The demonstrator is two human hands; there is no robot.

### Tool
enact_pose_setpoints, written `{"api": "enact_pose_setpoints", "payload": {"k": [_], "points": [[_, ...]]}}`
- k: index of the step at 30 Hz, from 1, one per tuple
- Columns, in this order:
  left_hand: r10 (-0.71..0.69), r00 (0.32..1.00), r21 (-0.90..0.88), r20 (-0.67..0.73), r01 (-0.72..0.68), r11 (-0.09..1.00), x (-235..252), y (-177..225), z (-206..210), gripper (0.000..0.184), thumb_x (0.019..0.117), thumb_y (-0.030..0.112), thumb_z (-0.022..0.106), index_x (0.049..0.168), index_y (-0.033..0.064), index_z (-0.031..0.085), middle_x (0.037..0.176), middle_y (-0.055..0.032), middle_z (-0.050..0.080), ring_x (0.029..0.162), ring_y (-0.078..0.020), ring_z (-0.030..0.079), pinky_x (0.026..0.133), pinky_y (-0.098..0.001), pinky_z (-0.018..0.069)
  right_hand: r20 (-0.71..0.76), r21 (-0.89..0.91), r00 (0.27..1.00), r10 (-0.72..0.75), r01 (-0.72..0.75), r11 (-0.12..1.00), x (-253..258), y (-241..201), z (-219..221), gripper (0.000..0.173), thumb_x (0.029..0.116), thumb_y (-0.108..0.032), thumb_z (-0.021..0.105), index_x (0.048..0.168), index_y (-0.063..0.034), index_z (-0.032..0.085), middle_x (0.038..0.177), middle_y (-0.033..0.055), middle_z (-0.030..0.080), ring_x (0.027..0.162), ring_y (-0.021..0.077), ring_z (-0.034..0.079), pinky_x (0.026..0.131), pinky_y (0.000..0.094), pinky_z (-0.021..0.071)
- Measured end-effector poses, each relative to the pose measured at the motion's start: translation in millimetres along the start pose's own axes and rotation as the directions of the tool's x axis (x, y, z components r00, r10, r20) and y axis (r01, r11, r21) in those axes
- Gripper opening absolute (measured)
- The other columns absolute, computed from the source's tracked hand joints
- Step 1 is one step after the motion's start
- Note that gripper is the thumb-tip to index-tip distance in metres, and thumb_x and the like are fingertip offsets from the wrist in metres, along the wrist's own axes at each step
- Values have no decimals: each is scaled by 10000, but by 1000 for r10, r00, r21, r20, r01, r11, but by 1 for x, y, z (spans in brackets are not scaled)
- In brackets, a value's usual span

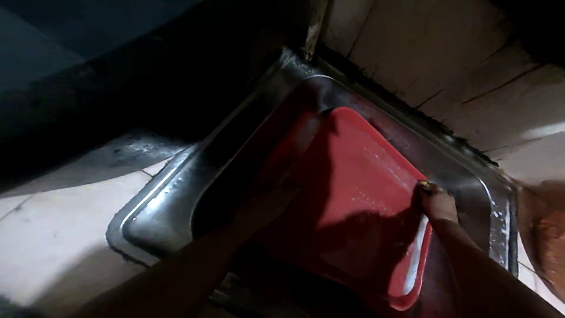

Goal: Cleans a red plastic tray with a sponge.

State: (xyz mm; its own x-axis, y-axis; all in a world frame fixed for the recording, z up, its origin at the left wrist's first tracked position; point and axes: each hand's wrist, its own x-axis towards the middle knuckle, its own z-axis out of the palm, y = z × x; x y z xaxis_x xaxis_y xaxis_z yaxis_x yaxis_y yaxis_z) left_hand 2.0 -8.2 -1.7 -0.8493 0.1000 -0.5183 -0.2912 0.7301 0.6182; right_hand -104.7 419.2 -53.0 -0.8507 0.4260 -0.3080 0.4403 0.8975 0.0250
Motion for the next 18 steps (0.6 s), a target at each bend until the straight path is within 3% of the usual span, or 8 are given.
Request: {"api": "enact_pose_setpoints", "payload": {"k": [3, 5, 8, 11, 14, 18], "points": [[155, 988, 233, 8, -153, 960, -4, -1, -2, 326, 1067, 63, 502, 1363, 79, 638, 1674, -100, 286, 1464, -323, 409, 1155, -474, 391, 89, -73, 991, 97, -91, 993, -16, 0, 1, 466, 1058, -337, 541, 1369, 10, 559, 1322, 303, 612, 1256, 472, 587, 1038, 635, 464], [120, 992, 47, -26, -119, 992, -7, 2, -4, 358, 1076, 68, 482, 1422, 55, 576, 1660, -100, 315, 1461, -290, 412, 1157, -459, 385, 164, -96, 981, 108, -93, 991, -46, 4, 4, 502, 1054, -372, 529, 1398, -7, 557, 1325, 281, 623, 1241, 435, 609, 1047, 611, 471], [-60, 997, -403, -51, 35, 914, -8, 13, -5, 558, 1073, 139, 529, 1598, 209, 355, 1581, -102, 437, 1329, -263, 537, 1048, -470, 474, 278, -131, 952, 125, -92, 987, -108, 19, 17, 493, 1053, -361, 510, 1452, -73, 512, 1347, 222, 628, 1235, 390, 626, 1046, 576, 491], [-78, 996, -519, -33, 49, 853, -6, 17, -10, 606, 1062, 97, 532, 1615, 227, 323, 1627, -74, 385, 1396, -260, 488, 1096, -483, 438, 369, -91, 919, 135, -109, 990, -165, 39, 37, 499, 1043, -329, 543, 1483, -96, 504, 1353, 209, 636, 1252, 384, 619, 1068, 573, 479], [-87, 994, -575, -58, 38, 817, 3, 10, -1, 628, 1043, 88, 555, 1613, 240, 339, 1616, -70, 405, 1372, -280, 508, 1059, -520, 465, 472, -95, 868, 153, -122, 988, -202, 41, 38, 530, 1036, -343, 566, 1492, -82, 497, 1423, 198, 595, 1316, 364, 580, 1115, 551, 446], [-76, 992, -571, -97, 7, 821, 6, 6, 2, 607, 1047, 101, 554, 1607, 220, 351, 1624, -72, 392, 1408, -290, 470, 1091, -544, 430, 558, -5, 826, 80, -94, 996, -225, 0, 26, 573, 981, -365, 662, 1458, -75, 529, 1416, 196, 595, 1325, 348, 568, 1125, 551, 426]]}}
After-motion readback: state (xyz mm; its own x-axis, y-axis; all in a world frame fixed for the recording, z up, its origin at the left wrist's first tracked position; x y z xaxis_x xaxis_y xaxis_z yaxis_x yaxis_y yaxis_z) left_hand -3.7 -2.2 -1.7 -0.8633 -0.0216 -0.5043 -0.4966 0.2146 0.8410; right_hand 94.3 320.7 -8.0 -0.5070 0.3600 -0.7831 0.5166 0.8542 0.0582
